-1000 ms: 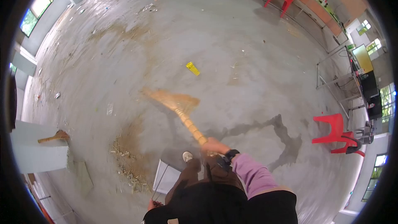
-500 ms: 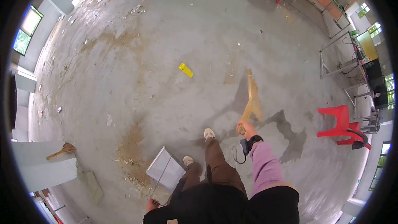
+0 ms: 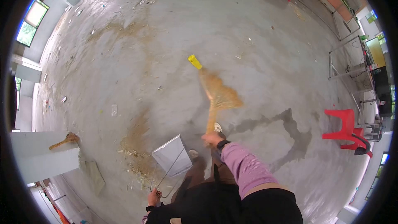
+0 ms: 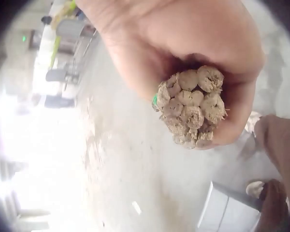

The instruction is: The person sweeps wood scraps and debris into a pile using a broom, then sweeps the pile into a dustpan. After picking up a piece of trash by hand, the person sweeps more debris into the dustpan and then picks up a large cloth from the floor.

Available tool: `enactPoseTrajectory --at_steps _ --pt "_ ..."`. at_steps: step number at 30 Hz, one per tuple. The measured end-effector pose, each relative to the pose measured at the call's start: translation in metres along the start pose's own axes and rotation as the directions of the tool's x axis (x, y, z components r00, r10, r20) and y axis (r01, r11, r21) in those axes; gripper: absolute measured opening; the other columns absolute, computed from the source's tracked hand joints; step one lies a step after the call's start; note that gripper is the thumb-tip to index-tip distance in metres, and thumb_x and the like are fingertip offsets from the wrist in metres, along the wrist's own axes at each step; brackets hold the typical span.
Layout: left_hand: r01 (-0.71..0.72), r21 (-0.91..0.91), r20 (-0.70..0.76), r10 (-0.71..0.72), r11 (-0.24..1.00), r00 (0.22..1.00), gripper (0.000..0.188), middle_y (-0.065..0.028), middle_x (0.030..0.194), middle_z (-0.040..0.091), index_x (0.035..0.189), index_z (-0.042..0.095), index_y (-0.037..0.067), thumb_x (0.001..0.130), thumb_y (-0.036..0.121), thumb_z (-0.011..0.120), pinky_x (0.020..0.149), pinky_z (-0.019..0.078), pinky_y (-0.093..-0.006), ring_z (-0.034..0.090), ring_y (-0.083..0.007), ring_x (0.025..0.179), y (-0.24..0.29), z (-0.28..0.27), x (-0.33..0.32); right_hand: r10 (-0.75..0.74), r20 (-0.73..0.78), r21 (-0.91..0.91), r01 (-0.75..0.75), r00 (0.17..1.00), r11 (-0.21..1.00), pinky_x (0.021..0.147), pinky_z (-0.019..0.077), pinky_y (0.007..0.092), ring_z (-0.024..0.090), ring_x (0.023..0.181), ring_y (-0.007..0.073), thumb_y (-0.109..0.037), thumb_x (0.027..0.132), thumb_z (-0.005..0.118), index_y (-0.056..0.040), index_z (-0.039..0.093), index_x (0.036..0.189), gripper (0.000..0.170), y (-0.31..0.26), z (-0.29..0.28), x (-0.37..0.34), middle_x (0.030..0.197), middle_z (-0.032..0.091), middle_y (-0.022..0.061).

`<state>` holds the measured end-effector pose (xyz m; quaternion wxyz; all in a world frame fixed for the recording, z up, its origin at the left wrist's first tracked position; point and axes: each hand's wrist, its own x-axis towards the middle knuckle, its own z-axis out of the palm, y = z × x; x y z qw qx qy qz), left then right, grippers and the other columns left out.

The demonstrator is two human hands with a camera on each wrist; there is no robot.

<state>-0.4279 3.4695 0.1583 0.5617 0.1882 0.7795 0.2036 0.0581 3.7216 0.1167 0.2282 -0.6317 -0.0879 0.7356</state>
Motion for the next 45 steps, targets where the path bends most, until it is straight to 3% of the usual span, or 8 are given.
enactPoseTrajectory --at_steps 4,6,14,20,26,30,39,45 --pt "0.209 -0.261 0.028 -0.209 0.942 0.978 0.031 -0.0087 0.069 0.058 0.075 0.054 0.004 0.086 0.033 0.058 0.059 0.0508 -0.0349 0.061 -0.0227 0.064 0.004 -0.011 -0.006 -0.104 0.123 -0.458 0.15 0.987 0.876 0.049 0.0468 0.0332 0.058 0.058 0.0194 -0.015 0.072 0.065 0.0043 0.058 0.085 0.024 -0.001 0.096 -0.01 0.073 0.06 0.0094" --pt "0.001 -0.049 0.023 0.0 0.999 1.0 0.031 -0.0091 0.069 0.058 0.075 0.054 0.004 0.086 0.033 0.057 0.058 0.0511 -0.035 0.061 -0.0229 0.063 -0.017 -0.02 0.004 -0.091 0.237 -0.594 0.218 0.967 0.775 0.051 0.0477 0.0353 0.059 0.062 0.0199 -0.018 0.071 0.065 0.0039 0.06 0.085 0.026 -0.029 0.136 -0.038 0.072 0.06 0.0084" --pt "0.27 -0.29 0.046 -0.269 0.918 0.962 0.031 -0.0097 0.071 0.058 0.083 0.054 0.002 0.089 0.032 0.051 0.055 0.0485 -0.0323 0.06 -0.0218 0.062 0.005 -0.018 -0.008 -0.043 0.463 -0.318 0.211 0.885 0.924 0.045 0.0426 0.028 0.054 0.049 0.0141 -0.02 0.068 0.067 0.0009 0.06 0.07 0.022 -0.067 0.151 -0.081 0.061 0.056 0.0049" --pt "0.32 -0.264 0.105 -0.303 0.91 0.947 0.033 -0.0088 0.07 0.057 0.089 0.05 0.002 0.089 0.035 0.052 0.056 0.05 -0.0344 0.061 -0.0225 0.064 0.0 -0.031 0.018 -0.123 0.207 -0.225 0.17 0.971 0.959 0.044 0.0435 0.026 0.054 0.048 0.012 -0.016 0.071 0.066 -0.0009 0.059 0.072 0.017 -0.073 0.054 -0.113 0.062 0.057 0.0033" --pt "0.014 -0.094 0.228 0.008 0.996 0.974 0.038 -0.0062 0.069 0.052 0.084 0.047 0.005 0.088 0.042 0.054 0.056 0.0481 -0.0367 0.058 -0.0222 0.065 0.0 -0.021 0.061 -0.226 -0.073 0.002 0.227 0.971 0.974 0.044 0.0447 0.0261 0.057 0.048 0.014 -0.012 0.072 0.065 0.0013 0.059 0.075 0.015 -0.094 -0.06 -0.125 0.063 0.058 0.0051" --pt "0.168 -0.309 0.043 -0.162 0.936 0.986 0.04 -0.0039 0.064 0.047 0.074 0.046 0.012 0.087 0.048 0.053 0.058 0.0439 -0.0392 0.052 -0.0227 0.06 0.062 0.022 0.039 -0.18 -0.302 0.209 0.25 0.936 0.945 0.046 0.0467 0.0283 0.058 0.051 0.0161 -0.012 0.075 0.065 0.0002 0.058 0.076 0.014 -0.12 -0.137 -0.096 0.064 0.058 0.0069" --pt "0.24 -0.387 0.006 -0.257 0.89 0.966 0.037 -0.0055 0.069 0.052 0.083 0.049 0.007 0.087 0.043 0.055 0.06 0.0491 -0.0392 0.058 -0.0242 0.068 0.155 0.091 0.024 -0.248 -0.325 0.422 0.375 0.913 0.825 0.046 0.0471 0.0328 0.058 0.058 0.017 -0.018 0.078 0.061 -0.005 0.055 0.08 0.015 -0.172 -0.31 -0.025 0.068 0.056 0.0061" --pt "0.137 -0.201 0.064 -0.127 0.97 0.99 0.036 -0.0075 0.074 0.055 0.084 0.048 0.006 0.086 0.04 0.058 0.066 0.0505 -0.0398 0.06 -0.026 0.075 0.209 0.149 0.048 -0.026 -0.266 0.308 0.111 0.964 0.945 0.044 0.0429 0.0307 0.052 0.051 0.0155 -0.016 0.08 0.06 -0.0073 0.053 0.074 0.013 -0.203 -0.257 -0.019 0.062 0.052 0.0035"
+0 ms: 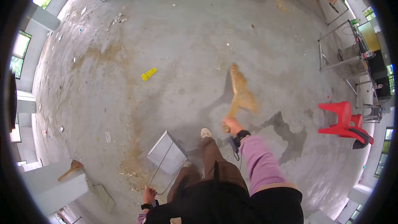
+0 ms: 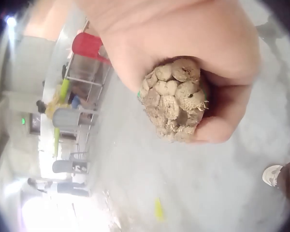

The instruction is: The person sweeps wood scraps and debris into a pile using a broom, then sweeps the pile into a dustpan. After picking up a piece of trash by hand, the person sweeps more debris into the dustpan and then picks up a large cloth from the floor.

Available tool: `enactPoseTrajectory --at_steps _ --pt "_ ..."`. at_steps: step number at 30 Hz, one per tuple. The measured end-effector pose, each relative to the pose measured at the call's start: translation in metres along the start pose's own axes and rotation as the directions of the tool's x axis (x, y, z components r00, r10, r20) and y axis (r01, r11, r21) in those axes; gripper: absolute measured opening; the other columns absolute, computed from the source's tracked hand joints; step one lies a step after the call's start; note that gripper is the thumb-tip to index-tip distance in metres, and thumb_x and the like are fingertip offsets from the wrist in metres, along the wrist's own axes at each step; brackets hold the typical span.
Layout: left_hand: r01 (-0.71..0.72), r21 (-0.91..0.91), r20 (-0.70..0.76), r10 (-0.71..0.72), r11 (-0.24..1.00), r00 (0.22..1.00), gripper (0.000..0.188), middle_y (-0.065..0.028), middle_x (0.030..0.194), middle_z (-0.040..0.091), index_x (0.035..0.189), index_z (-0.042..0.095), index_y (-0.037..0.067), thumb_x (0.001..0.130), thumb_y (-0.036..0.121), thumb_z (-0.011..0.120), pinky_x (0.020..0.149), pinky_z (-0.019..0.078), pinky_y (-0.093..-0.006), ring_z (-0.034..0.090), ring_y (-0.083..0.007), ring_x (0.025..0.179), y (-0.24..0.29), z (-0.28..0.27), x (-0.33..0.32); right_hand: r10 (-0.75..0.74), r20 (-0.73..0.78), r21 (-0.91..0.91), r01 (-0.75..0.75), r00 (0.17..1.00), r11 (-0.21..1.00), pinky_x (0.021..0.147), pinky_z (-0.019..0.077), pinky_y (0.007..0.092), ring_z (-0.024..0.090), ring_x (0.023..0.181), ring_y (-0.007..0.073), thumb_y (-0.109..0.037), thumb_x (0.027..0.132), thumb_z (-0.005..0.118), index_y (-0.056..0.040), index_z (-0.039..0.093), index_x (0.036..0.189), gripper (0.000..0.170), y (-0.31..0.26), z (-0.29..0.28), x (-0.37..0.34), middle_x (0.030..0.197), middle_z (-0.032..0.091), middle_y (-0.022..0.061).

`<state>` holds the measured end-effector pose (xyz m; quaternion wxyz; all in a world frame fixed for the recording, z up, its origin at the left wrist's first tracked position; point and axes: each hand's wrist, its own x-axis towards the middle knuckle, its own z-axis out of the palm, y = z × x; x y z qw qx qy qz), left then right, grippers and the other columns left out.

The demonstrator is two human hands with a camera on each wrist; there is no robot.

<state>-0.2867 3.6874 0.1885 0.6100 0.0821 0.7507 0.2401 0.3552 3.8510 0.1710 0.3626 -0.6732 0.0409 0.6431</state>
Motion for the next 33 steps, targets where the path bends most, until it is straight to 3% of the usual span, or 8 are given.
enactPoseTrajectory --at_steps 1,5,6,13,16,17,21,33 --pt "-0.087 0.147 0.051 0.08 0.985 0.996 0.035 -0.0078 0.075 0.055 0.084 0.048 0.005 0.086 0.038 0.058 0.066 0.0505 -0.0394 0.06 -0.0257 0.076 0.003 0.007 0.015 0.019 -0.011 -0.056 -0.019 1.0 0.998 0.044 0.0427 0.0304 0.052 0.051 0.0151 -0.016 0.079 0.061 -0.0064 0.053 0.074 0.013 0.013 0.015 0.004 0.062 0.052 0.0034" --pt "-0.012 -0.005 0.062 0.012 1.0 0.998 0.032 -0.0058 0.07 0.053 0.078 0.048 0.008 0.088 0.038 0.056 0.064 0.0485 -0.0383 0.056 -0.0232 0.068 0.042 0.056 0.029 -0.056 0.214 -0.222 0.104 0.975 0.97 0.044 0.0424 0.0293 0.054 0.051 0.0145 -0.015 0.075 0.063 -0.0025 0.056 0.077 0.014 0.048 0.077 -0.021 0.064 0.054 0.0038" --pt "0.068 -0.14 0.055 -0.061 0.988 0.997 0.034 -0.0051 0.068 0.052 0.076 0.049 0.01 0.089 0.041 0.055 0.064 0.048 -0.0392 0.055 -0.0236 0.066 0.052 0.067 0.03 -0.045 0.23 -0.293 0.113 0.972 0.949 0.043 0.0419 0.0292 0.054 0.051 0.0145 -0.014 0.074 0.063 -0.0018 0.056 0.077 0.014 0.046 0.093 -0.032 0.064 0.055 0.0039" --pt "0.03 -0.025 0.166 -0.026 0.999 0.986 0.031 -0.0046 0.065 0.05 0.076 0.048 0.009 0.09 0.037 0.054 0.059 0.0462 -0.0353 0.054 -0.0208 0.062 0.082 0.115 0.076 0.108 0.454 -0.445 0.12 0.884 0.887 0.052 0.0439 0.0309 0.058 0.059 0.0165 -0.025 0.068 0.066 0.005 0.062 0.08 0.033 -0.002 0.135 -0.06 0.07 0.062 0.0084" --pt "0.054 -0.043 0.211 -0.044 0.998 0.977 0.028 -0.0037 0.065 0.049 0.076 0.047 0.009 0.091 0.032 0.053 0.055 0.0436 -0.0304 0.05 -0.0171 0.059 0.106 0.136 0.078 0.119 0.382 -0.405 0.05 0.916 0.913 0.046 0.0407 0.0259 0.054 0.053 0.0102 -0.02 0.071 0.066 -0.0011 0.058 0.078 0.021 -0.026 0.136 -0.076 0.062 0.055 0.0013" --pt "0.07 -0.054 0.241 -0.055 0.996 0.969 0.028 -0.0037 0.065 0.049 0.076 0.047 0.009 0.091 0.032 0.053 0.054 0.0434 -0.0303 0.05 -0.017 0.058 0.111 0.138 0.082 0.039 0.383 -0.421 0.137 0.923 0.897 0.047 0.0428 0.0289 0.054 0.05 0.0157 -0.022 0.071 0.066 0.0038 0.06 0.079 0.027 -0.021 0.127 -0.074 0.067 0.059 0.0069" --pt "0.005 0.056 0.23 -0.018 0.998 0.973 0.03 -0.002 0.058 0.045 0.073 0.045 0.011 0.089 0.034 0.055 0.052 0.0452 -0.0332 0.048 -0.0165 0.051 0.133 0.169 0.08 0.043 0.437 -0.233 0.067 0.899 0.97 0.045 0.0437 0.0256 0.054 0.051 0.0114 -0.016 0.076 0.064 -0.001 0.056 0.082 0.018 -0.041 0.094 -0.101 0.066 0.057 0.0042" --pt "-0.17 0.305 0.138 0.133 0.937 0.981 0.033 -0.0001 0.057 0.044 0.07 0.047 0.008 0.085 0.035 0.058 0.046 0.0422 -0.0285 0.044 -0.0126 0.048 0.197 0.296 0.047 -0.155 -0.04 0.151 0.16 0.987 0.976 0.043 0.0451 0.0298 0.057 0.05 0.0164 -0.015 0.077 0.063 0.0003 0.058 0.08 0.016 -0.137 -0.052 -0.011 0.064 0.058 0.0067"
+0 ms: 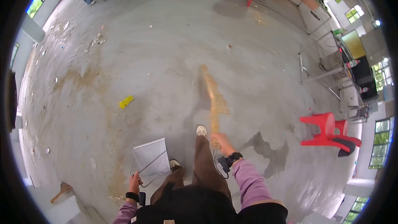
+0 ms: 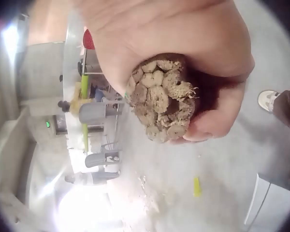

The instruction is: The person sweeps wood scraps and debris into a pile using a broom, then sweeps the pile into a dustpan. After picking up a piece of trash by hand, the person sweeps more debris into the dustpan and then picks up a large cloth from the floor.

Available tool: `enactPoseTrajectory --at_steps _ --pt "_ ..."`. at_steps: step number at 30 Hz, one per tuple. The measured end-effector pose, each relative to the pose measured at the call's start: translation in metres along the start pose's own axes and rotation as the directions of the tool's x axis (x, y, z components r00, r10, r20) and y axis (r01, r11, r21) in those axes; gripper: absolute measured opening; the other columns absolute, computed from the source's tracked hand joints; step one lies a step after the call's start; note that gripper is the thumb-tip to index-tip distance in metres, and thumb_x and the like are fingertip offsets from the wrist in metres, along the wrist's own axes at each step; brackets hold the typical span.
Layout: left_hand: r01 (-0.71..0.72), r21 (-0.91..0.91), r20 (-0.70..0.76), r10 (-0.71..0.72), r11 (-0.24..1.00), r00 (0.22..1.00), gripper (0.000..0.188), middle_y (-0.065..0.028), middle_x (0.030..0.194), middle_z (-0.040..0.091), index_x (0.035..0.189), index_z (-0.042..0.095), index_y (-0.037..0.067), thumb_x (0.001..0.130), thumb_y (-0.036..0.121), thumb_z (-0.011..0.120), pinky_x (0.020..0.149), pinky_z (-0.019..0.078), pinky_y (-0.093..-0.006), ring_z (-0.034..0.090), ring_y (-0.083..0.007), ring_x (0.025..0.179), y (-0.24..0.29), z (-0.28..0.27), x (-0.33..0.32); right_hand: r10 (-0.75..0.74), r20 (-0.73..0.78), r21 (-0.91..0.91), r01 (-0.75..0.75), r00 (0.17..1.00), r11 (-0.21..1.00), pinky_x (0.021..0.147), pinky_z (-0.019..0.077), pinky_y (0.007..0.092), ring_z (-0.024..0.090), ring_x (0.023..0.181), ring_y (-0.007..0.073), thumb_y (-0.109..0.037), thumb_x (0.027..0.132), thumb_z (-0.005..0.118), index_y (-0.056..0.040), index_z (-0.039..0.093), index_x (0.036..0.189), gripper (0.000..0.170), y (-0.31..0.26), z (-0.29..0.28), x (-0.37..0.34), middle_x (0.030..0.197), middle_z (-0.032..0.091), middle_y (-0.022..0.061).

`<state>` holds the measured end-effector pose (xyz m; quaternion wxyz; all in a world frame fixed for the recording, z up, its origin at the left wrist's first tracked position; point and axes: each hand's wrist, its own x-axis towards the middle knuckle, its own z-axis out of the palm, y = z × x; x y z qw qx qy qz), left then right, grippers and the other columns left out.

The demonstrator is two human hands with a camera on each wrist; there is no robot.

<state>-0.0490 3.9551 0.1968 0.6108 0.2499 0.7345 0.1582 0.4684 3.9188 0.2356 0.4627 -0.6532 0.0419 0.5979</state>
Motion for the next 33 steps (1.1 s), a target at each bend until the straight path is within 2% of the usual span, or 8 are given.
enactPoseTrajectory --at_steps 5,11,14,18,22,25,29,33 --pt "-0.057 0.191 -0.069 0.071 0.98 0.995 0.034 -0.0008 0.056 0.046 0.067 0.05 0.005 0.084 0.034 0.059 0.045 0.0395 -0.0277 0.045 -0.0115 0.049 0.057 0.062 0.008 -0.086 -0.199 0.006 0.089 0.976 0.996 0.044 0.045 0.0305 0.057 0.049 0.0178 -0.014 0.075 0.062 0.0005 0.059 0.072 0.015 -0.067 -0.06 0.084 0.061 0.057 0.0078" --pt "-0.176 0.435 -0.051 0.219 0.883 0.974 0.039 -0.0051 0.052 0.049 0.062 0.052 0.0 0.082 0.031 0.06 0.047 0.0374 -0.0315 0.045 -0.0129 0.049 0.126 0.14 0.033 -0.2 -0.112 0.047 0.207 0.973 0.977 0.045 0.0447 0.0304 0.057 0.055 0.0179 -0.019 0.079 0.061 -0.0048 0.056 0.081 0.015 -0.169 -0.121 0.176 0.065 0.055 0.0061" --pt "-0.259 0.591 0.012 0.313 0.764 0.95 0.041 -0.0155 0.052 0.046 0.066 0.051 -0.007 0.081 0.03 0.062 0.048 0.0357 -0.0379 0.041 -0.018 0.05 0.15 0.171 0.059 -0.113 -0.108 0.237 0.136 0.988 0.962 0.044 0.0429 0.0305 0.056 0.055 0.0173 -0.02 0.079 0.061 -0.0093 0.052 0.082 0.014 -0.211 -0.139 0.224 0.064 0.053 0.0044" --pt "-0.389 0.615 0.116 0.41 0.686 0.905 0.04 -0.0195 0.057 0.048 0.068 0.05 -0.007 0.08 0.028 0.064 0.049 0.0349 -0.0395 0.039 -0.0217 0.051 0.193 0.223 0.083 0.014 -0.136 0.171 0.01 0.991 0.985 0.042 0.0418 0.0317 0.055 0.053 0.018 -0.021 0.079 0.061 -0.0116 0.048 0.079 0.016 -0.249 -0.142 0.263 0.063 0.051 0.0034" --pt "-0.418 0.677 0.182 0.413 0.606 0.893 0.04 -0.0206 0.062 0.052 0.071 0.051 -0.006 0.079 0.03 0.066 0.052 0.0373 -0.04 0.042 -0.0269 0.053 0.237 0.278 0.101 0.087 -0.115 -0.062 -0.095 0.989 0.994 0.043 0.0435 0.0331 0.056 0.053 0.0176 -0.02 0.079 0.06 -0.0087 0.052 0.081 0.014 -0.227 -0.135 0.278 0.065 0.053 0.0039" --pt "-0.457 0.679 0.23 0.425 0.575 0.876 0.04 -0.0217 0.064 0.054 0.072 0.052 -0.005 0.079 0.031 0.067 0.053 0.0391 -0.0412 0.047 -0.0335 0.056 0.253 0.31 0.115 0.095 -0.162 -0.32 -0.143 0.982 0.937 0.043 0.0455 0.0343 0.056 0.052 0.0188 -0.019 0.078 0.061 -0.0049 0.053 0.08 0.016 -0.173 -0.133 0.252 0.064 0.056 0.0054" --pt "-0.54 0.69 0.295 0.495 0.481 0.817 0.04 -0.024 0.067 0.055 0.075 0.053 -0.005 0.08 0.033 0.065 0.056 0.0403 -0.0439 0.052 -0.0414 0.064 0.262 0.339 0.138 0.13 -0.164 -0.657 -0.207 0.978 0.725 0.054 0.0483 0.0344 0.062 0.061 0.0238 -0.022 0.071 0.064 0.0044 0.053 0.091 0.035 -0.114 -0.149 0.202 0.075 0.061 0.0121" --pt "-0.547 0.669 0.336 0.452 0.503 0.826 0.039 -0.0237 0.065 0.054 0.078 0.053 -0.005 0.081 0.032 0.063 0.055 0.0394 -0.0434 0.05 -0.0395 0.061 0.283 0.349 0.149 0.189 -0.144 -0.826 -0.223 0.971 0.518 0.064 0.0495 0.0407 0.063 0.074 0.0346 -0.023 0.069 0.063 0.0102 0.045 0.1 0.048 -0.098 -0.155 0.147 0.081 0.062 0.0228"
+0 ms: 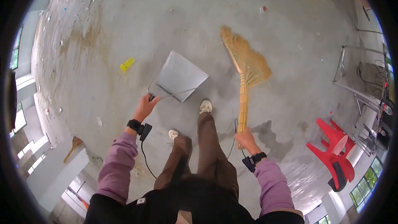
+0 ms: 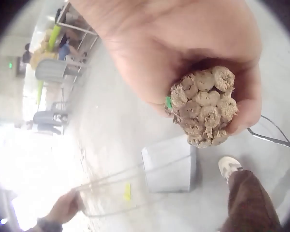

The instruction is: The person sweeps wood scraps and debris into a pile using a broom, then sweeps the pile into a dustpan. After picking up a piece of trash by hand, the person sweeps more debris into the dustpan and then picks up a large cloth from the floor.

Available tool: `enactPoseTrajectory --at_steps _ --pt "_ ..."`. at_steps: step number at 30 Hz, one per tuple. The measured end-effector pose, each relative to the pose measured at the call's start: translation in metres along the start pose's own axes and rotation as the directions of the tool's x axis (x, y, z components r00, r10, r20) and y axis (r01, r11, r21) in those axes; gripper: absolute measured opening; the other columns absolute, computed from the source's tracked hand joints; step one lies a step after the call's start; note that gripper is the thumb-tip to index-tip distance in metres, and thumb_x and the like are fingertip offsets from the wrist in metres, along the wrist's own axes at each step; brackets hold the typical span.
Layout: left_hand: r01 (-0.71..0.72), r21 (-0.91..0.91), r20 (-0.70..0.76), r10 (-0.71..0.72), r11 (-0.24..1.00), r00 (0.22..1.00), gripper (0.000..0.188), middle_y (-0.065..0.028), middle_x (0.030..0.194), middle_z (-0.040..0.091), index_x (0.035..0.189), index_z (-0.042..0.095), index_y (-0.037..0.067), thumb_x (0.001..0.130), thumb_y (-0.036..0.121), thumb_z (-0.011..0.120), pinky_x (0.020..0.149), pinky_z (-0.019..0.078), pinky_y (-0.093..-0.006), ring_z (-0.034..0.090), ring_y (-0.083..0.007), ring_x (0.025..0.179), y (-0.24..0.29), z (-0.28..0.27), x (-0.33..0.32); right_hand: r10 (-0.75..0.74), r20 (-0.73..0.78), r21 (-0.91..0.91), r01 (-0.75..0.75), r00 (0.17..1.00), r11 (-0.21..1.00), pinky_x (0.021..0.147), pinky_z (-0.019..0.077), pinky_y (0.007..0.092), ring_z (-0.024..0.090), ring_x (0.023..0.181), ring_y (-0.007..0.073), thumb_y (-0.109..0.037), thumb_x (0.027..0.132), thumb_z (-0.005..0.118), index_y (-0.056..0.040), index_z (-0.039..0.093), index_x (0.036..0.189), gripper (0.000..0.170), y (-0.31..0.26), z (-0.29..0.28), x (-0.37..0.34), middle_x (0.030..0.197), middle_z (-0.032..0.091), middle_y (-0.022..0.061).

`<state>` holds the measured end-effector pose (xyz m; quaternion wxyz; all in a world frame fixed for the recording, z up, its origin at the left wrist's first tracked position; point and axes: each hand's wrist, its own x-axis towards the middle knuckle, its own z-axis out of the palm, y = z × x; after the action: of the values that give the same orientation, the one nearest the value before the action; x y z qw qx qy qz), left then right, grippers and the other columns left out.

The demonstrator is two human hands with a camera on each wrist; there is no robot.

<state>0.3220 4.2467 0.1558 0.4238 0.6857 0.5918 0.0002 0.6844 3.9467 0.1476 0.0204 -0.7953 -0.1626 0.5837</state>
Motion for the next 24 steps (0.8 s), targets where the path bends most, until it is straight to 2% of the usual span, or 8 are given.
enactPoseTrajectory --at_steps 3,6,9,12,16,18,22,24 --pt "0.027 0.008 0.027 -0.027 1.0 0.999 0.038 -0.0223 0.063 0.052 0.079 0.053 -0.006 0.081 0.03 0.064 0.054 0.0388 -0.0419 0.048 -0.0361 0.057 0.001 -0.001 -0.006 0.022 0.019 -0.206 -0.018 1.0 0.978 0.075 0.048 0.045 0.06 0.085 0.0419 -0.022 0.071 0.06 0.0115 0.041 0.106 0.052 -0.008 0.001 -0.053 0.089 0.06 0.0295" --pt "0.024 0.01 0.019 -0.024 1.0 1.0 0.037 -0.0204 0.062 0.051 0.079 0.053 -0.006 0.081 0.03 0.064 0.053 0.0386 -0.0401 0.046 -0.0321 0.055 0.001 -0.002 -0.009 0.087 0.107 -0.429 -0.033 0.99 0.903 0.074 0.048 0.0446 0.061 0.086 0.0415 -0.023 0.071 0.06 0.01 0.042 0.105 0.05 0.0 0.002 -0.085 0.089 0.06 0.0286" --pt "0.015 0.007 0.021 -0.016 1.0 1.0 0.036 -0.0195 0.062 0.051 0.079 0.054 -0.005 0.081 0.029 0.064 0.053 0.0387 -0.0393 0.046 -0.0293 0.054 -0.003 -0.002 -0.015 0.056 0.19 -0.503 0.048 0.98 0.863 0.073 0.0481 0.0446 0.061 0.085 0.0414 -0.024 0.069 0.062 0.0065 0.044 0.101 0.048 -0.001 -0.009 -0.116 0.086 0.061 0.0264" --pt "0.012 -0.021 0.022 -0.012 1.0 1.0 0.036 -0.0195 0.062 0.052 0.079 0.054 -0.005 0.08 0.029 0.064 0.053 0.039 -0.0394 0.047 -0.0281 0.054 -0.007 -0.006 -0.017 0.047 0.19 -0.25 0.002 0.981 0.968 0.064 0.0499 0.0412 0.063 0.072 0.0365 -0.022 0.067 0.064 0.0038 0.046 0.096 0.044 0.013 -0.024 -0.124 0.08 0.061 0.022" --pt "0.02 -0.014 0.024 -0.02 1.0 1.0 0.038 -0.0189 0.06 0.052 0.075 0.054 -0.006 0.079 0.03 0.065 0.052 0.0391 -0.0395 0.046 -0.0261 0.052 -0.019 -0.01 -0.013 0.123 0.125 -0.041 -0.119 0.985 0.992 0.052 0.0487 0.0349 0.061 0.054 0.0246 -0.016 0.066 0.065 0.0011 0.046 0.091 0.037 -0.027 -0.038 -0.157 0.073 0.058 0.0148" --pt "0.044 -0.041 0.039 -0.043 0.998 0.998 0.038 -0.0184 0.059 0.051 0.072 0.054 -0.006 0.078 0.031 0.065 0.051 0.0391 -0.0392 0.045 -0.0247 0.051 -0.026 -0.009 -0.01 0.114 0.07 0.051 -0.118 0.991 0.992 0.047 0.0469 0.0317 0.059 0.049 0.0191 -0.013 0.066 0.064 0.0002 0.046 0.09 0.032 -0.033 -0.038 -0.168 0.07 0.057 0.0111" --pt "0.066 -0.036 0.047 -0.064 0.997 0.997 0.04 -0.0162 0.057 0.05 0.069 0.054 -0.007 0.077 0.031 0.065 0.051 0.0385 -0.0372 0.043 -0.0184 0.052 -0.014 -0.014 -0.006 0.052 -0.047 0.313 -0.034 0.998 0.949 0.044 0.0456 0.0306 0.057 0.049 0.0168 -0.009 0.067 0.063 0.0 0.048 0.092 0.03 -0.042 -0.042 -0.16 0.067 0.056 0.0076" --pt "0.061 -0.13 0.029 -0.058 0.99 0.998 0.041 -0.0154 0.056 0.047 0.068 0.054 -0.007 0.077 0.032 0.066 0.05 0.0379 -0.0364 0.042 -0.0156 0.054 0.005 -0.021 -0.004 0.073 -0.103 0.413 -0.024 0.992 0.91 0.042 0.0447 0.0302 0.056 0.048 0.0161 -0.007 0.067 0.062 0.001 0.049 0.09 0.027 -0.052 -0.051 -0.145 0.064 0.055 0.0068"
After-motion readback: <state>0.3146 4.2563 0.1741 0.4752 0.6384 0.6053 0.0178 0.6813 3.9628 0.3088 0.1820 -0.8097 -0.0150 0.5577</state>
